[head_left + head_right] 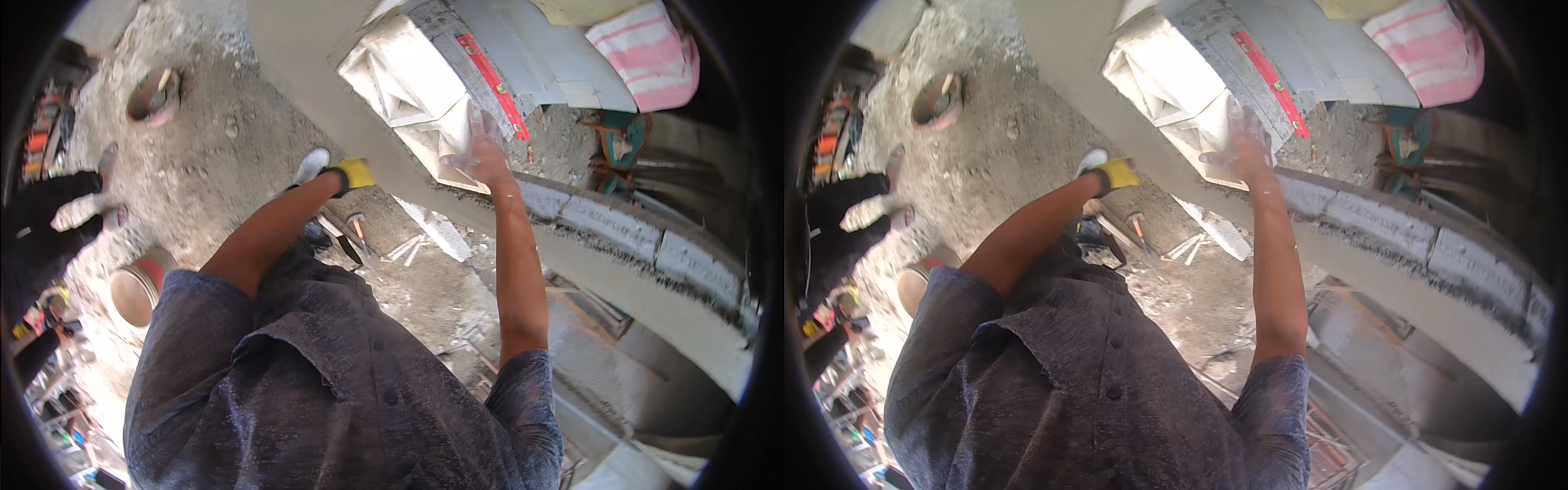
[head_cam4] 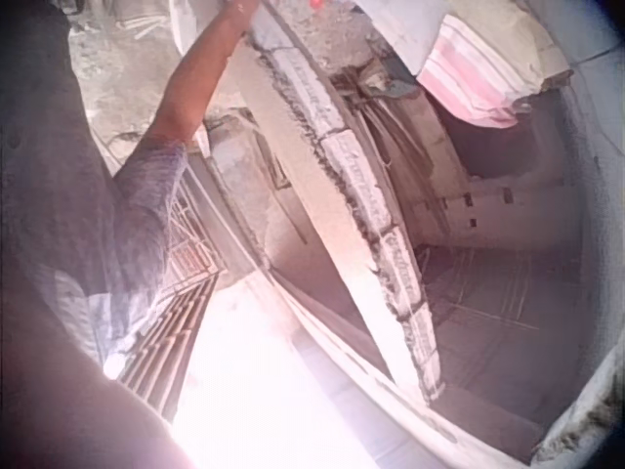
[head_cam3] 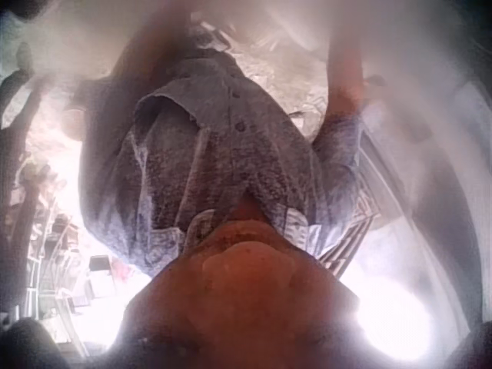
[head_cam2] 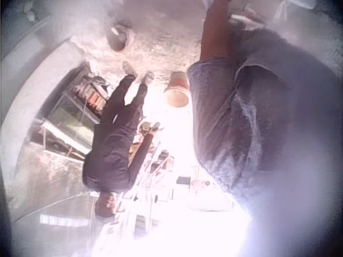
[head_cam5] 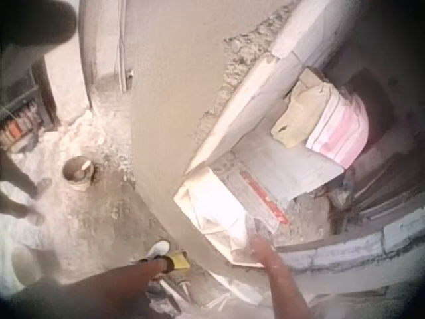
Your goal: The person installs decorative tiles onto a wall using a trowel to apply mortar and a hammer to tap them into place. The person mixes mortar in a bucket, scoops it onto the back of a tile, and presses the tile against the wall, adjusting its position with a hammer.
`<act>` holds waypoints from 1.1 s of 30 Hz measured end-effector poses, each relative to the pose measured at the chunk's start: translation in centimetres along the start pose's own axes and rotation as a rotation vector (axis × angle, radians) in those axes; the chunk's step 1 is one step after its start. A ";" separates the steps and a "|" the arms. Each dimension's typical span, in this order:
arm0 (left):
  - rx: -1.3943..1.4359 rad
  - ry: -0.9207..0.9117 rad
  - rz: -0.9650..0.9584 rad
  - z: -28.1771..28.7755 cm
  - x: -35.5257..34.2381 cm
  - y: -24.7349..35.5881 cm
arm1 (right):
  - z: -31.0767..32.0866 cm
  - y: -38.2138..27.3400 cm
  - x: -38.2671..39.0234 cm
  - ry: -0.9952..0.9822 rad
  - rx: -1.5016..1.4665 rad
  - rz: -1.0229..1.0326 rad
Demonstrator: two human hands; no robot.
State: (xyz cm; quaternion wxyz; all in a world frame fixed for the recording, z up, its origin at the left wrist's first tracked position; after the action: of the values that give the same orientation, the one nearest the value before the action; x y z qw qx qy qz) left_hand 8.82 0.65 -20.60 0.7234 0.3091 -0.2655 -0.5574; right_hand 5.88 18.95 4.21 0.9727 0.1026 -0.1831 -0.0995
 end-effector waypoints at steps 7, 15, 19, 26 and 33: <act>-0.357 -0.295 0.354 0.3 29.0 -18.3 | 6.0 1.1 10.3 0.805 -0.469 -0.219; 0.970 0.444 1.567 6.4 57.0 -20.1 | -18.7 -8.7 27.4 0.853 -0.818 -1.182; 0.871 0.241 1.335 4.8 50.4 -15.8 | -44.1 -21.3 33.5 -0.171 -0.445 -0.587; 0.421 0.058 1.068 10.5 57.1 -17.0 | -40.7 -36.4 35.0 -0.448 -1.047 -0.727; 0.540 -0.106 1.037 12.7 57.5 -21.9 | -25.0 -30.3 36.4 0.489 -1.034 -0.896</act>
State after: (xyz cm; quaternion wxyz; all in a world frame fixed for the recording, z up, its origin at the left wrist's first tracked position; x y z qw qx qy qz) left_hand -0.85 -61.21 -26.14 0.7830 0.2837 -0.5505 -0.0579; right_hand 43.79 -14.47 -13.58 0.7758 -0.2856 0.1697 -0.5365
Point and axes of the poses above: each hand's wrist, its own x-axis away from the middle knuckle, its own z-axis out of the back of the hand, y = z × x, the point moved 7 cm from there along -x, towards the middle knuckle, and after that the axes turned 14 degrees about x, right-handed, at the moved point
